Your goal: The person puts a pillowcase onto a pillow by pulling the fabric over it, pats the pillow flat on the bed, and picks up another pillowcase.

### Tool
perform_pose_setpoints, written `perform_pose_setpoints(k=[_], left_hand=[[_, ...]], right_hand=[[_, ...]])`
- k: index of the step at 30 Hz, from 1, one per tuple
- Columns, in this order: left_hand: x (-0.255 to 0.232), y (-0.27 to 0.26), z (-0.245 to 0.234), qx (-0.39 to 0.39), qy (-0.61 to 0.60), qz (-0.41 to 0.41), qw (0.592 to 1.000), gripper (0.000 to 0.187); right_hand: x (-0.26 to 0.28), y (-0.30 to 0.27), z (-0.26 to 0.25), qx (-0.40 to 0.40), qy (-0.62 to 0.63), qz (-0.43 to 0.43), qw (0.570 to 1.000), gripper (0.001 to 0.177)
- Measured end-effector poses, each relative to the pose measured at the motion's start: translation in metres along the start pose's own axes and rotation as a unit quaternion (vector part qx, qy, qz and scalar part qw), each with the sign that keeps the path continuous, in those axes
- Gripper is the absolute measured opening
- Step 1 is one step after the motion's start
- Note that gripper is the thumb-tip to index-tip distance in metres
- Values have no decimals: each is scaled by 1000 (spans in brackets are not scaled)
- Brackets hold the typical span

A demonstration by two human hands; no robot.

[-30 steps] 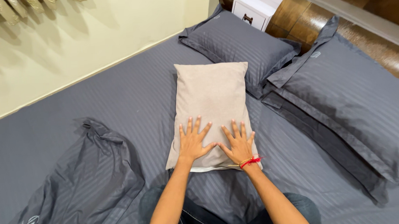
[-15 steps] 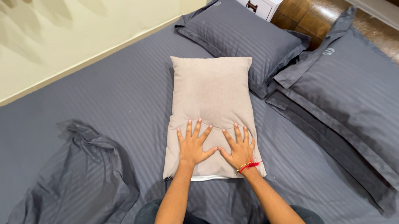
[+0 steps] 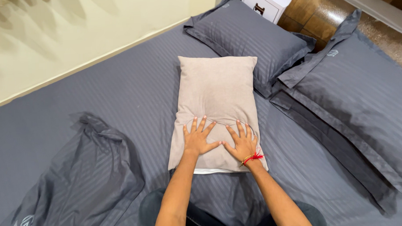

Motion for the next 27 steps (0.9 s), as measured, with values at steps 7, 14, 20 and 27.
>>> perform_pose_setpoints(k=[7, 14, 20, 27], left_hand=[[8, -37, -3, 58, -46, -16, 997, 106], [-30, -85, -10, 35, 49, 92, 994, 117], [-75, -93, 20, -114, 170, 256, 945, 70], [-82, -119, 12, -167, -86, 109, 976, 24]], right_hand=[[-40, -6, -5, 76, 34, -47, 995, 88], [-128, -62, 2, 225, 156, 141, 951, 96], [-166, -86, 36, 315, 246, 302, 866, 45], [-168, -71, 35, 318, 268, 286, 863, 22]])
Point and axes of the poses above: each hand's wrist, its own y-axis towards the middle knuckle, its own z-axis out of the palm, x = y × z, the point moved 7 cm from there along y, towards the middle knuckle, and after that the axes turned 5 degrees about -x, right-handed, at the moved point
